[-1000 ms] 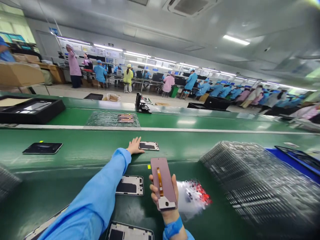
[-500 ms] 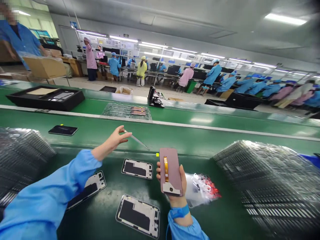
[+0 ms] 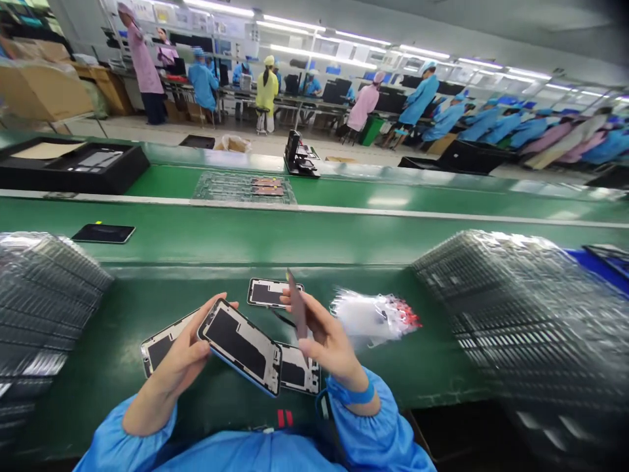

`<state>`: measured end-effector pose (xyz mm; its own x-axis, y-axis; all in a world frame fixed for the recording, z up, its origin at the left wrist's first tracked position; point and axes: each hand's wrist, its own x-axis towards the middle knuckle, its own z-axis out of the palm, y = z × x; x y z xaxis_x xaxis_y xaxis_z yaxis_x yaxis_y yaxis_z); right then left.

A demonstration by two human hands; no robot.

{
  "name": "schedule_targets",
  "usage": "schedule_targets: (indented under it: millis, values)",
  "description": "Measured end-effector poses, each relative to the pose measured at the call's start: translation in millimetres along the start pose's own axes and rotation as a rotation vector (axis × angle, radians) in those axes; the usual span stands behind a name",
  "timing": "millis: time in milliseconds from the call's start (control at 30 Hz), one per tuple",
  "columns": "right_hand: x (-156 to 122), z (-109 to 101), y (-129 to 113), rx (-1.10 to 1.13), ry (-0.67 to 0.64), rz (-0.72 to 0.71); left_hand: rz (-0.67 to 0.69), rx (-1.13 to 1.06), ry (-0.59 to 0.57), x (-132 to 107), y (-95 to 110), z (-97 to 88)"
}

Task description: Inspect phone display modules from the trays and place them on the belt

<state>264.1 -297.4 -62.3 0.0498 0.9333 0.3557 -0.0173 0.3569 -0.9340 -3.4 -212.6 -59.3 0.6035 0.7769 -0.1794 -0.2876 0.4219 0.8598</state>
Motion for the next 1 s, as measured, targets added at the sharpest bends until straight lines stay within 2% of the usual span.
schedule_targets:
  millis: [133,300,500,600,833,1000]
  values:
    - [-3.5,9.2,-4.6,-0.297,-0.150,-0.087,0.006,0.015,-0.055,3.3,-5.8,2.8]
    - [-5.0,9.8,-5.0,-0.365,-0.241,-0.080,0.044,0.046,-0.108,6.5,-10.1,0.9]
    - [-4.8,8.3,-4.9,-0.390,-0.292,-0.044,0.110,0.208,-0.133,4.5,-10.4,3.3]
    - [-5.5,10.7,-3.6,-0.399,-0.289,-0.051,0.091,0.263,-0.136,3.1,-11.4,8.8]
    - [-13.8,25.2,0.8,-0.458,-0.281,-0.054,0.097,0.197,-0.136,5.5,-19.0,23.2]
    - [-18.2,28.2,2.9,-0.498,-0.286,-0.097,0.106,0.172,-0.136,6.5,-18.8,27.2]
